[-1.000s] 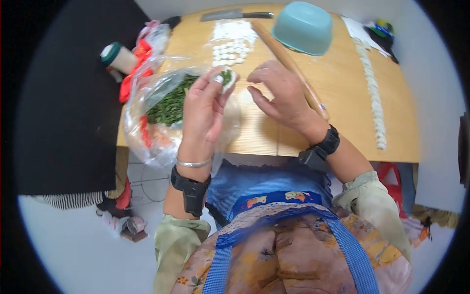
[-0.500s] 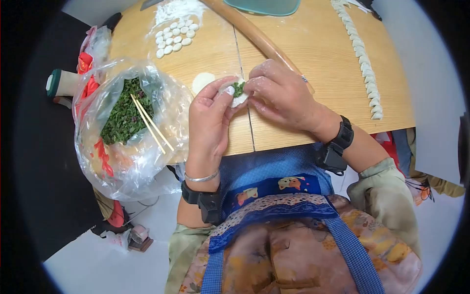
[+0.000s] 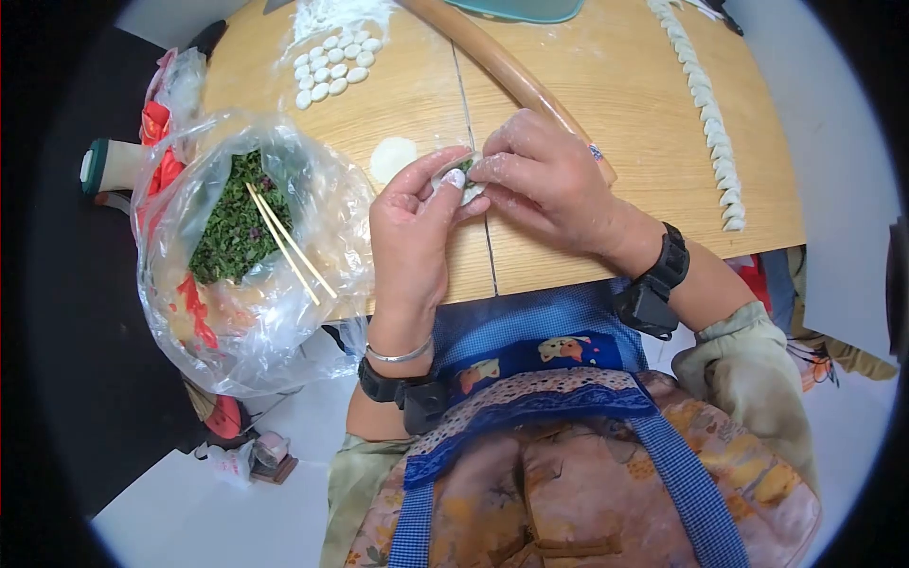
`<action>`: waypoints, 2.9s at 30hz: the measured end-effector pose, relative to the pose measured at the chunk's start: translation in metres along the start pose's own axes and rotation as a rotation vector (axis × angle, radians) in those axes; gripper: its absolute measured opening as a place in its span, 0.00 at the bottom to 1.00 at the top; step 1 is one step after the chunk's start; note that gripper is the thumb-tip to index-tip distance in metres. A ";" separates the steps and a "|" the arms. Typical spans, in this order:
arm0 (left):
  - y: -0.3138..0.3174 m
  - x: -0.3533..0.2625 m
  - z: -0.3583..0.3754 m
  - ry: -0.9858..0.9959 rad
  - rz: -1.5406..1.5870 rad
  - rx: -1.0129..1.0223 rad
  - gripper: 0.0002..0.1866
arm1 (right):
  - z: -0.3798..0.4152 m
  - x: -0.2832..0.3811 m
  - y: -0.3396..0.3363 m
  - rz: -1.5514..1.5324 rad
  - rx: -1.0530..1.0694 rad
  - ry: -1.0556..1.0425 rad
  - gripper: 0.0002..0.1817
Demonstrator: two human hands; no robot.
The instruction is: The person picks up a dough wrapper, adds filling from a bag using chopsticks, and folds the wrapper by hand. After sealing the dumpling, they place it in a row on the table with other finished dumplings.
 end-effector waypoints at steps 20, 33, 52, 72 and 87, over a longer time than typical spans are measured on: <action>0.003 0.004 0.009 0.151 -0.163 -0.033 0.14 | 0.010 -0.014 0.007 -0.493 -0.032 0.439 0.04; -0.008 0.005 0.012 0.140 0.045 -0.014 0.11 | 0.007 -0.006 0.005 -0.481 0.044 0.506 0.14; -0.009 0.005 0.011 0.160 0.111 0.033 0.09 | 0.009 -0.004 0.008 -0.532 0.059 0.356 0.07; -0.005 0.005 0.013 0.159 0.047 0.029 0.10 | 0.005 -0.002 0.002 -0.424 0.127 0.337 0.16; -0.003 0.004 0.013 0.215 -0.020 0.048 0.15 | 0.004 -0.001 0.000 -0.347 0.129 0.198 0.13</action>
Point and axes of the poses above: each hand's wrist, its own z-axis away from the middle knuckle, its own y-axis out of the palm, x = y × z, the point moved 4 cm from there along -z, towards the middle knuckle, and after that the axes turned 8 degrees about -y, right-handed, at the moved point
